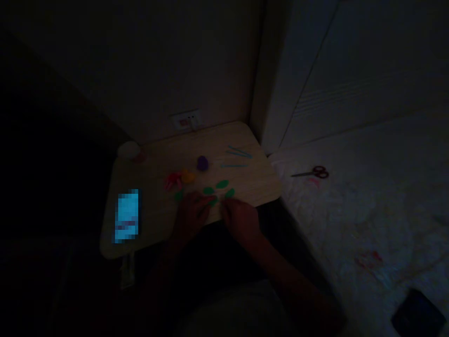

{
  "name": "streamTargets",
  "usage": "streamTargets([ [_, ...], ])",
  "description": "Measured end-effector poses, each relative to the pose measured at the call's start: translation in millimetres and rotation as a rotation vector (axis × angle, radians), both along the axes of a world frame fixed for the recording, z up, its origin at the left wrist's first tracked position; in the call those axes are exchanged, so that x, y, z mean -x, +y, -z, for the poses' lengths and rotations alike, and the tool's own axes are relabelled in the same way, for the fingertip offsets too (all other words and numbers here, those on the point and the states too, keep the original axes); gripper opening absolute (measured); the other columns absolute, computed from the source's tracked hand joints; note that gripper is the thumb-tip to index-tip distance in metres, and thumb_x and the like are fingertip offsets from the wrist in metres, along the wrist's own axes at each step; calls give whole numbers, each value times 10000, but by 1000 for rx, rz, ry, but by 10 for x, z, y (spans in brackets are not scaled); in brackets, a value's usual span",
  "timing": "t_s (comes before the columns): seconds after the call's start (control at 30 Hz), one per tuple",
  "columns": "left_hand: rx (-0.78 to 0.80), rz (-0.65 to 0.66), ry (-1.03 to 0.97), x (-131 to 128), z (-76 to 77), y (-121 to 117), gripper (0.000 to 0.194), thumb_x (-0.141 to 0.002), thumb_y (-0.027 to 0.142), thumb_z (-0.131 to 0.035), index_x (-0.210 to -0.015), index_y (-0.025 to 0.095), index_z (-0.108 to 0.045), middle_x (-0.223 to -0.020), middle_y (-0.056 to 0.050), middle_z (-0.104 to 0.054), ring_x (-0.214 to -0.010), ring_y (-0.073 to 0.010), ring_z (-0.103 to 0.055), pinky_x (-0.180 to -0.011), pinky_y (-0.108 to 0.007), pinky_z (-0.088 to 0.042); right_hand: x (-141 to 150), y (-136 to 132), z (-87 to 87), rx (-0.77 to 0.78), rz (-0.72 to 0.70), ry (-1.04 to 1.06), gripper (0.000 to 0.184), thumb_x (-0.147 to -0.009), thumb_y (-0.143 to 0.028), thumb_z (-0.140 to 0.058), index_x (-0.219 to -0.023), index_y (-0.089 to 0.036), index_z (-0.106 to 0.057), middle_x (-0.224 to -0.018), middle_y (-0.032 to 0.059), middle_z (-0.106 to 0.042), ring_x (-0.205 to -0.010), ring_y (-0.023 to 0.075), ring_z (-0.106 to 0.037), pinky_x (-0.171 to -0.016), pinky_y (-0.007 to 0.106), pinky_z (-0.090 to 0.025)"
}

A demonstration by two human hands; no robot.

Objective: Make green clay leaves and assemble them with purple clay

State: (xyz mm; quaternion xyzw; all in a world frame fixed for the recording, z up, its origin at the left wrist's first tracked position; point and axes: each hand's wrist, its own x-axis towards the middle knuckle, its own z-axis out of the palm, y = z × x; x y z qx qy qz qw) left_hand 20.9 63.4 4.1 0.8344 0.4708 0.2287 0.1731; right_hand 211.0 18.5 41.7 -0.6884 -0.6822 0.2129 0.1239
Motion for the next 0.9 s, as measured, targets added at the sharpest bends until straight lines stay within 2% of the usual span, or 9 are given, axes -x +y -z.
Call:
streamTargets([
  [0.2, -2, 16, -8, 9, -6, 3, 308, -973, 210, -619, -1258, 272, -717, -1075, -62, -677, -1045, -257, -606, -952, -434, -486, -21, -24, 27, -8, 3, -6, 256, -1008, -248, -502, -1079, -219, -746, -1020, 75, -810, -878, 218, -750, -702, 267, -423],
  [0.4, -46, 6, -24, 13, 19, -14, 287, -1009, 313, -598, -1259, 207, -692, -1144, -87, -684, -1087, -262, -604, -990, -433, -481, -55, -62, -10, -47, 62, -31, 302, -995, -269, -496, -1190, -225, -723, -1020, 70, -812, -887, 226, -756, -704, 278, -437],
  [0.53, -43, 0, 20, -6, 0, -27, 288, -1001, 323, -615, -1246, 217, -721, -1098, -92, -668, -1050, -268, -606, -964, -442, -489, -82, -55, -16, -26, 71, -52, 314, -1001, -271, -484, -1204, -241, -722, -1006, 67, -816, -885, 236, -762, -697, 286, -443],
  [0.77, -18, 6, 17, -1, -10, -13, 320, -990, 171, -548, -1238, 258, -731, -1059, -72, -657, -1041, -258, -594, -952, -437, -485, -88, -34, -6, -11, 97, -62, 336, -1018, -288, -480, -1266, -238, -701, -1041, 82, -814, -911, 241, -764, -718, 284, -465],
  [0.9, -19, -5, -29, 6, 2, -24, 371, -1000, 139, -499, -1299, 236, -696, -1070, -76, -657, -1032, -248, -598, -933, -419, -489, -85, -43, -41, -3, 75, -48, 338, -1025, -270, -463, -1281, -226, -679, -1103, 85, -804, -949, 240, -756, -748, 285, -471],
])
